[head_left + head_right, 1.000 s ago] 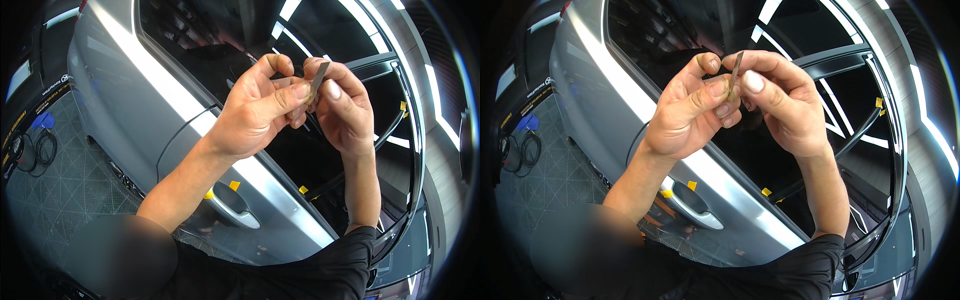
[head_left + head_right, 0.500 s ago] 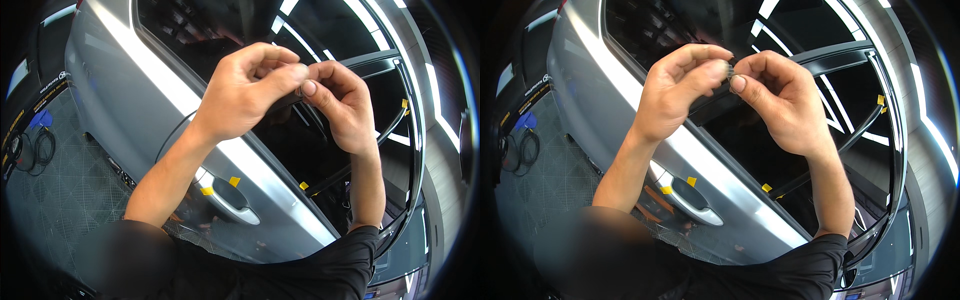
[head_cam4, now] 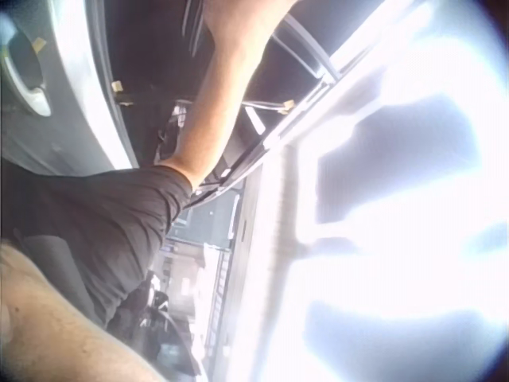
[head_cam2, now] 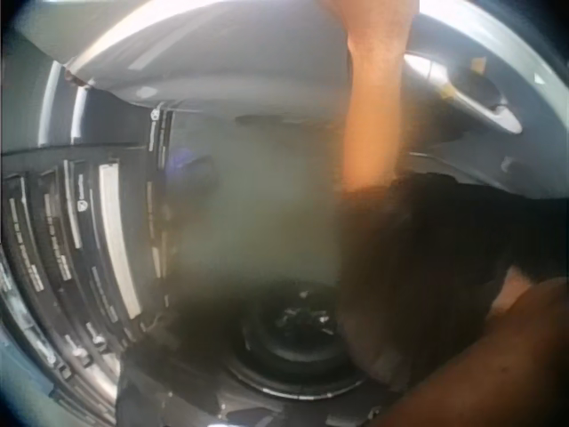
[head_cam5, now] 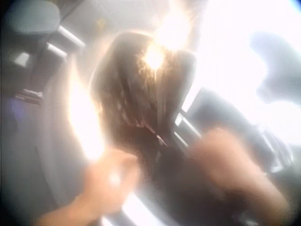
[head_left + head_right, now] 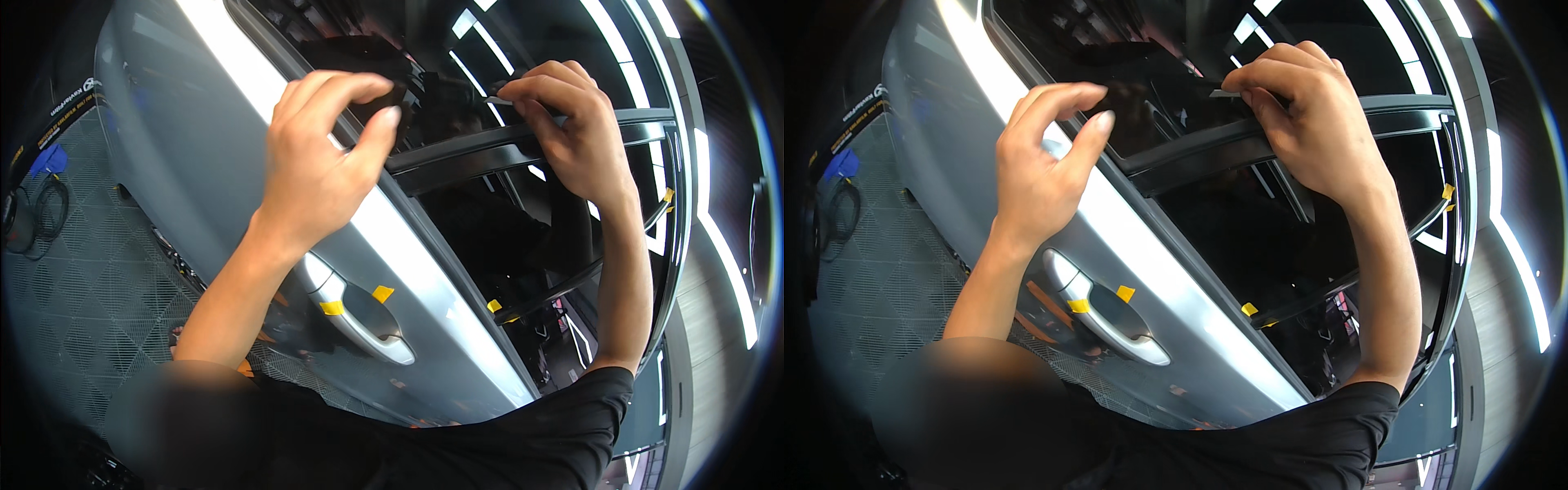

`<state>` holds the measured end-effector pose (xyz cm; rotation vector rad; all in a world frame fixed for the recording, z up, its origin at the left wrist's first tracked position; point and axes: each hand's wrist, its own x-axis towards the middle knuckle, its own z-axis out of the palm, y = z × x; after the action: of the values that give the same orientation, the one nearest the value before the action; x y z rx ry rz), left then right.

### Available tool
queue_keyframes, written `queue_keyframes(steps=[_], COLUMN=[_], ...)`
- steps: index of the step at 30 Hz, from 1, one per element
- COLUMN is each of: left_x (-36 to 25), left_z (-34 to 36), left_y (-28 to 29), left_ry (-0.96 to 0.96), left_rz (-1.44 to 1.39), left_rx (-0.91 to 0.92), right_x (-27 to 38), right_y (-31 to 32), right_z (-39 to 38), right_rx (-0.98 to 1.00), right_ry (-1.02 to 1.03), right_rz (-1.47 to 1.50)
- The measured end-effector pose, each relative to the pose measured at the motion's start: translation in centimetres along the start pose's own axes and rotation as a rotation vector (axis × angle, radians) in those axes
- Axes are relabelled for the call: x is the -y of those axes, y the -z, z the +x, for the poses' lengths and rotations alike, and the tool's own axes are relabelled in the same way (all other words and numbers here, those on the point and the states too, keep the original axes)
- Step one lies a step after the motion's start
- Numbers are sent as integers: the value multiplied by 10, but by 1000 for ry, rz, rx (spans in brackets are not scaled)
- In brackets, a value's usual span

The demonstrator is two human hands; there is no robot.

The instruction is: The person installs a black rubber weatherstrip along the upper edge of a car door window. They press the strip into the channel by hand, working from one side to the other, and smooth the installed section to ensure it is seated.

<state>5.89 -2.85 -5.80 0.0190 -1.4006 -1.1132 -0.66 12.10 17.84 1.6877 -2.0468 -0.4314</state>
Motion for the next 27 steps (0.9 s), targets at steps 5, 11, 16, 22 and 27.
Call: queue_keyframes(steps=[5, 11, 16, 22, 27], left_x=[25, 31, 31, 33, 34], left_z=[-30, -34, -35, -33, -33], left_y=[-4, -11, -11, -10, -10], left_ry=[-36, -68, -80, -125, -125], left_rz=[122, 114, 116, 113, 116], left_rx=[-51, -95, -111, -102, -100], right_x=[-13, -17, -17, -16, -18], right_y=[-7, -3, -6, -8, -15], right_z=[4, -4, -8, -8, -12], right_rx=[96, 107, 100, 54, -12], right_ry=[153, 218, 222, 243, 204], right_rz=[-92, -92, -115, -119, -135])
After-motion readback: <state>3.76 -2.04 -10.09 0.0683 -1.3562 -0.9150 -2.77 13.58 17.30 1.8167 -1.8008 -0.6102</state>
